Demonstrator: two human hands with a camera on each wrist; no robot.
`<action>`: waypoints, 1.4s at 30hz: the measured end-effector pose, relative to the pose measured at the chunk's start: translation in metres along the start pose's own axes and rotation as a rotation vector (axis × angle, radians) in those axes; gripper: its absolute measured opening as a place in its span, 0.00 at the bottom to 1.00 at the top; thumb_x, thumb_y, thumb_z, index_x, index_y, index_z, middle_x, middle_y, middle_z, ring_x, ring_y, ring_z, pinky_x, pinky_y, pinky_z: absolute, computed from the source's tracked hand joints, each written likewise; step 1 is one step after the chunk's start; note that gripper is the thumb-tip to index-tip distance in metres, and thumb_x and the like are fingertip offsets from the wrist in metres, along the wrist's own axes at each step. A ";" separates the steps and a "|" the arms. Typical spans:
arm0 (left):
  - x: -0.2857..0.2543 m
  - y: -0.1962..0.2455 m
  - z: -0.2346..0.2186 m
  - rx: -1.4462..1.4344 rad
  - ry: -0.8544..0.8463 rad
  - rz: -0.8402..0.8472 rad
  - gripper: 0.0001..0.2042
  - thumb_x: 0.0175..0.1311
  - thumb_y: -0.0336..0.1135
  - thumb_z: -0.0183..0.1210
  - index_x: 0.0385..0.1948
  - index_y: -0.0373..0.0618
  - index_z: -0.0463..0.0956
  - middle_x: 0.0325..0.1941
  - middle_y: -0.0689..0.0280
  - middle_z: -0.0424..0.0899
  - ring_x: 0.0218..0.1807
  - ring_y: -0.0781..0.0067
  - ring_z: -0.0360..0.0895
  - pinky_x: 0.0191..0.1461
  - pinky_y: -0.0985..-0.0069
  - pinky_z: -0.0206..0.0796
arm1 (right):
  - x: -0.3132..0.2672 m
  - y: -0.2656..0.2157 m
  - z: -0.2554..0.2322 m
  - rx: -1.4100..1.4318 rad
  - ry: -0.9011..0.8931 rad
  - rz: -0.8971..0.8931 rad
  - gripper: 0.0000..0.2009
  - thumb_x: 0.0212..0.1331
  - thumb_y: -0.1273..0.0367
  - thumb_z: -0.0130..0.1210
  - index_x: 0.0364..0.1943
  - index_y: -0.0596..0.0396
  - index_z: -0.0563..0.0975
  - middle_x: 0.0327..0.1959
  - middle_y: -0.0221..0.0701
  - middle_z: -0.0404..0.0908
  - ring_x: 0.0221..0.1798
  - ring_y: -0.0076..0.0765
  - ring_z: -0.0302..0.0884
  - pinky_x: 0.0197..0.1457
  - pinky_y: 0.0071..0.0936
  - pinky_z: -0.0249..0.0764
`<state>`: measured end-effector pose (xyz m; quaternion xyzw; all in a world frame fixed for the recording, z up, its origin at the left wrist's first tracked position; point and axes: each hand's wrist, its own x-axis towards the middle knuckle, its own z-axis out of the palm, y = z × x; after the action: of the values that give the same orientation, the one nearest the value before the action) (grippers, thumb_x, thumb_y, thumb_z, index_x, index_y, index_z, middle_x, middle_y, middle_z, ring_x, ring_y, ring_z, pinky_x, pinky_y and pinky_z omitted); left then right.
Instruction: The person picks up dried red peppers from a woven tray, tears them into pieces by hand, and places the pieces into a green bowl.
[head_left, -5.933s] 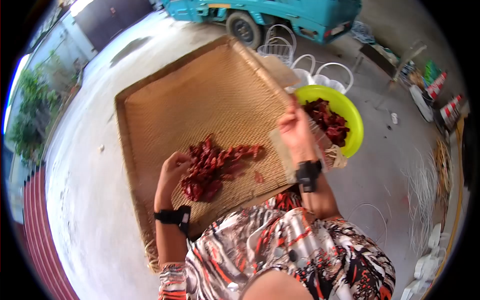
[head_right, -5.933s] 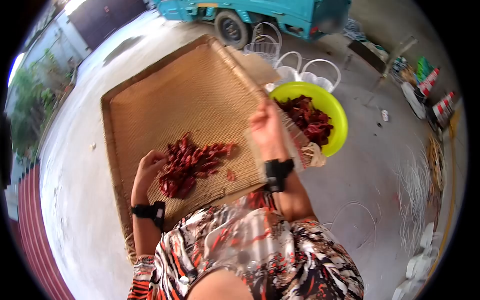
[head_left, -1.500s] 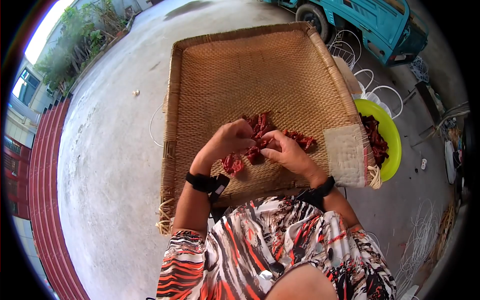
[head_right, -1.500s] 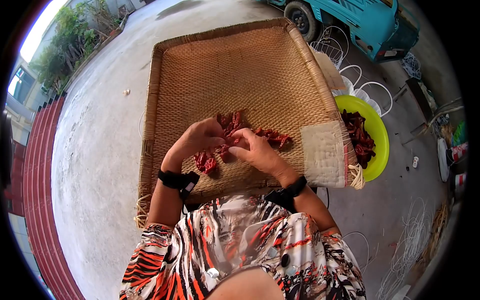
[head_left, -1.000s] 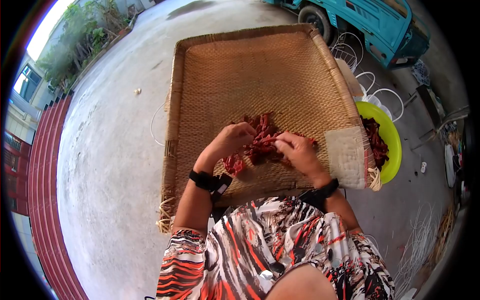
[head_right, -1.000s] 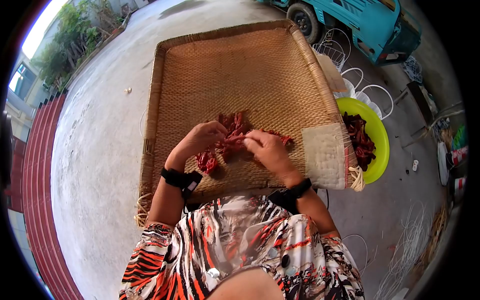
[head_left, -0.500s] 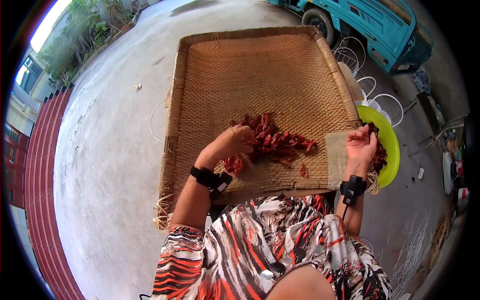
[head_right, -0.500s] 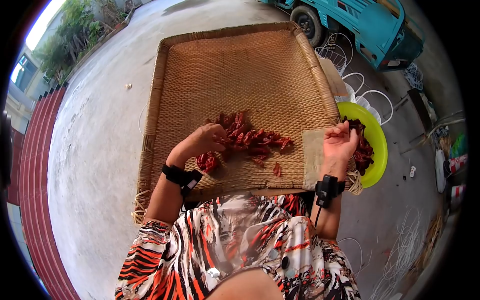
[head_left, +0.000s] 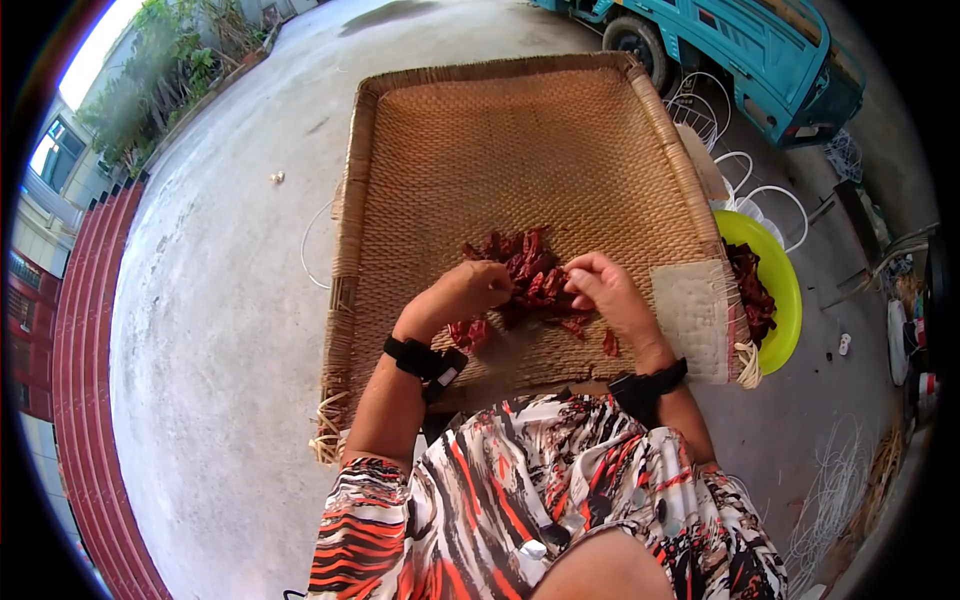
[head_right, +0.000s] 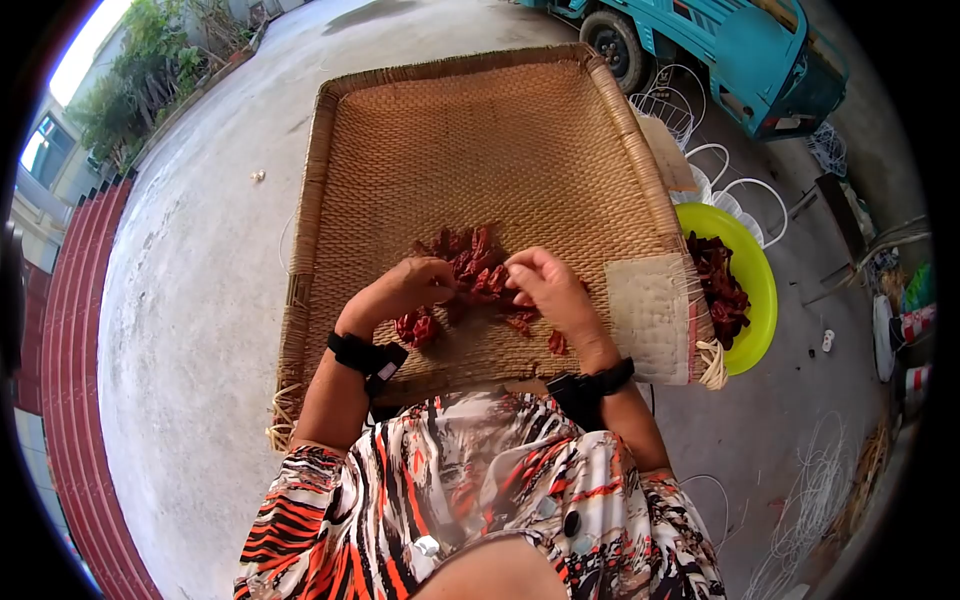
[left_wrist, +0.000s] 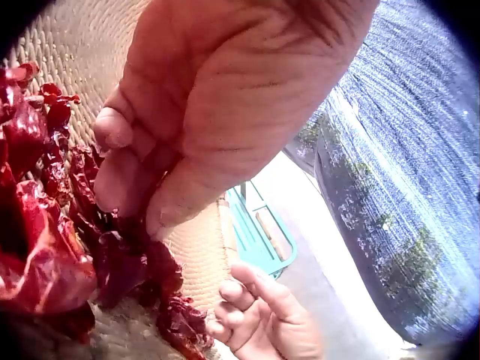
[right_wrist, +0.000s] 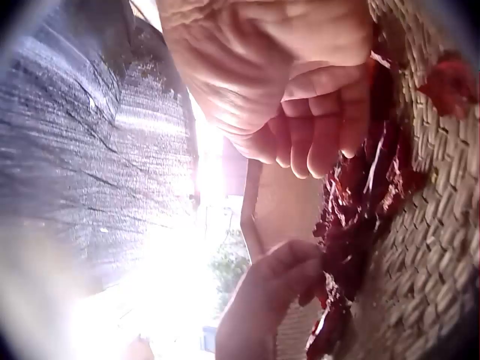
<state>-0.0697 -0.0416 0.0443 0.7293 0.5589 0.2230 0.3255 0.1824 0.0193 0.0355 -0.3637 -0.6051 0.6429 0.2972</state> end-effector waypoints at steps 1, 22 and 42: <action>0.000 0.002 -0.001 -0.014 -0.020 -0.023 0.05 0.59 0.30 0.58 0.33 0.39 0.78 0.28 0.61 0.81 0.30 0.70 0.79 0.34 0.72 0.70 | -0.001 0.000 0.008 -0.035 -0.028 -0.028 0.09 0.67 0.67 0.53 0.46 0.55 0.76 0.33 0.25 0.80 0.32 0.18 0.76 0.38 0.18 0.75; 0.003 0.021 -0.006 -0.452 -0.101 0.022 0.03 0.62 0.26 0.59 0.34 0.38 0.75 0.29 0.67 0.81 0.33 0.79 0.79 0.36 0.80 0.71 | -0.007 -0.005 0.029 -0.358 -0.206 -0.162 0.12 0.58 0.69 0.61 0.43 0.57 0.76 0.38 0.34 0.83 0.42 0.30 0.81 0.46 0.28 0.75; 0.009 -0.020 0.006 -0.014 0.241 0.048 0.14 0.53 0.26 0.64 0.42 0.41 0.76 0.41 0.63 0.77 0.42 0.71 0.75 0.44 0.74 0.70 | -0.014 0.010 -0.114 1.023 0.504 -0.190 0.11 0.68 0.62 0.54 0.40 0.55 0.77 0.33 0.26 0.82 0.28 0.20 0.76 0.31 0.19 0.74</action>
<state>-0.0764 -0.0312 0.0248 0.7082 0.5747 0.3206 0.2556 0.2848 0.0707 0.0264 -0.2598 -0.1579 0.7175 0.6267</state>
